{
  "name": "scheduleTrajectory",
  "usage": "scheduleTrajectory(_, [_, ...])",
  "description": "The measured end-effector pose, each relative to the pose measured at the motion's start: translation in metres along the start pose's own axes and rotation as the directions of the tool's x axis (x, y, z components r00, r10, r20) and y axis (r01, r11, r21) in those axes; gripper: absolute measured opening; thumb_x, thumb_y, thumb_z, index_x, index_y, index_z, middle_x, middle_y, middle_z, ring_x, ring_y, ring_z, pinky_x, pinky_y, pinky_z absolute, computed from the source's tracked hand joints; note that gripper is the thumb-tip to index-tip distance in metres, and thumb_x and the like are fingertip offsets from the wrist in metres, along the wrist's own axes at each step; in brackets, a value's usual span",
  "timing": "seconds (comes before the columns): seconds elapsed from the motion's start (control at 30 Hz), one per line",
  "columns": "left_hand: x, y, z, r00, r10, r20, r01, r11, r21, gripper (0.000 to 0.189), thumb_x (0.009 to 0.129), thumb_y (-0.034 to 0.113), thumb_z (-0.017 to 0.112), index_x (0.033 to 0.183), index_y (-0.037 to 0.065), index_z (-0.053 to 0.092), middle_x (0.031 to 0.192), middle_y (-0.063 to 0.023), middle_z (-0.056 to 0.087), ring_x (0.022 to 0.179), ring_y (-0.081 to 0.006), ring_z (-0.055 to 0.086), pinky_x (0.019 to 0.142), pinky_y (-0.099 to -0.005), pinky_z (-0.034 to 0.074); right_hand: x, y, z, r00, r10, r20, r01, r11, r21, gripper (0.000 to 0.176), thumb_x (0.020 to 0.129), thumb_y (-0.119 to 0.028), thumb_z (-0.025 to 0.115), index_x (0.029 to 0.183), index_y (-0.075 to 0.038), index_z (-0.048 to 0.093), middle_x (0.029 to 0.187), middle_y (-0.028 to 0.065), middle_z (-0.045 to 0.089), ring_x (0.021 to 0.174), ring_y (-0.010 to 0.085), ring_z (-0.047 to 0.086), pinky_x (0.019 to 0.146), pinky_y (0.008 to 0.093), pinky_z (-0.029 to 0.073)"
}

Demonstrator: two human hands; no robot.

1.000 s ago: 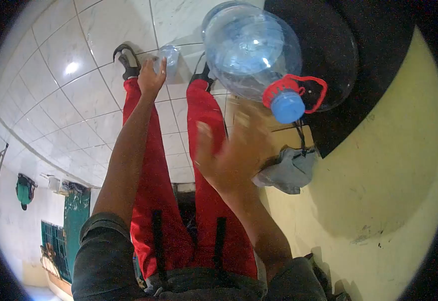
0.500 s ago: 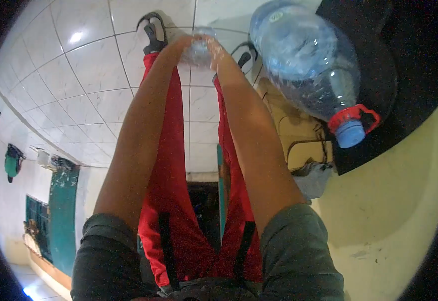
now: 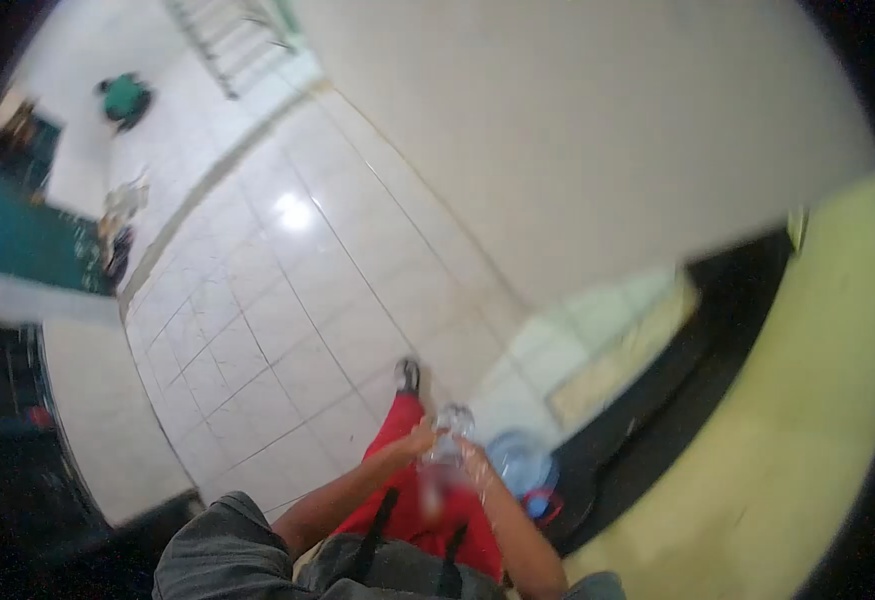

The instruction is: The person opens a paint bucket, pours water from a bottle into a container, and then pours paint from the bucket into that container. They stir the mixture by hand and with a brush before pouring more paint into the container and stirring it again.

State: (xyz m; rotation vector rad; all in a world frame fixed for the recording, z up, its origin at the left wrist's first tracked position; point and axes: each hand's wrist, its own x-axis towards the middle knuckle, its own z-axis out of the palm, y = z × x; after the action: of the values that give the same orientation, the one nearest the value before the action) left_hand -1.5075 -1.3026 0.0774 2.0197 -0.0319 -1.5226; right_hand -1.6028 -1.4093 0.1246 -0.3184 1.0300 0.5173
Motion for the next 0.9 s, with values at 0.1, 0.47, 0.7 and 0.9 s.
scheduleTrajectory(0.1, [-0.063, 0.061, -0.068, 0.998, 0.059, 0.02, -0.053, 0.974, -0.222, 0.092, 0.076, 0.056, 0.055, 0.133, -0.008, 0.022, 0.135, -0.0271, 0.03, 0.126, -0.0388, 0.031, 0.102, -0.0396, 0.03, -0.046, -0.033, 0.065, 0.996, -0.054, 0.065, 0.066, 0.979, -0.195, 0.048, 0.086, -0.043, 0.049, 0.12, -0.009, 0.048, 0.103, 0.0143, 0.059, 0.092, 0.0288, 0.06, 0.076, 0.045, 0.05])
scheduleTrajectory(0.47, [-0.174, 0.048, -0.241, 0.905, 0.388, -0.175, -0.386, 0.575, -0.721, 0.043, 0.081, 0.038, 0.058, 0.101, 0.0, 0.055, 0.089, -0.0097, 0.058, 0.083, -0.019, 0.056, 0.068, -0.0323, 0.047, -0.149, -0.02, 0.322, 0.977, 0.043, 0.21, 0.099, 0.78, -0.618, 0.064, 0.084, -0.048, 0.051, 0.131, -0.007, 0.036, 0.123, 0.0162, 0.049, 0.11, 0.032, 0.051, 0.091, 0.0475, 0.042])
scheduleTrajectory(0.7, [-0.186, 0.016, -0.366, 0.613, 0.484, -0.625, -0.79, 0.361, -0.495, 0.027, 0.088, 0.025, 0.046, 0.095, 0.003, 0.059, 0.084, -0.0075, 0.06, 0.075, -0.0142, 0.057, 0.068, -0.0297, 0.047, -0.063, -0.048, 0.436, 0.958, 0.053, 0.283, 0.232, 0.442, -0.866, 0.056, 0.087, -0.045, 0.047, 0.124, -0.003, 0.044, 0.115, 0.0142, 0.054, 0.099, 0.0259, 0.058, 0.084, 0.0409, 0.048])
scheduleTrajectory(0.9, [-0.157, 0.007, -0.483, 0.905, 0.136, -0.404, -0.365, -0.244, -0.899, 0.031, 0.089, 0.032, 0.042, 0.094, 0.006, 0.058, 0.085, -0.008, 0.061, 0.077, -0.0196, 0.061, 0.07, -0.0329, 0.051, 0.025, -0.09, 0.549, 0.835, 0.07, 0.546, 0.549, -0.029, -0.835, 0.049, 0.08, -0.023, 0.055, 0.121, 0.003, 0.046, 0.12, 0.0178, 0.05, 0.107, 0.0308, 0.05, 0.096, 0.0372, 0.037])
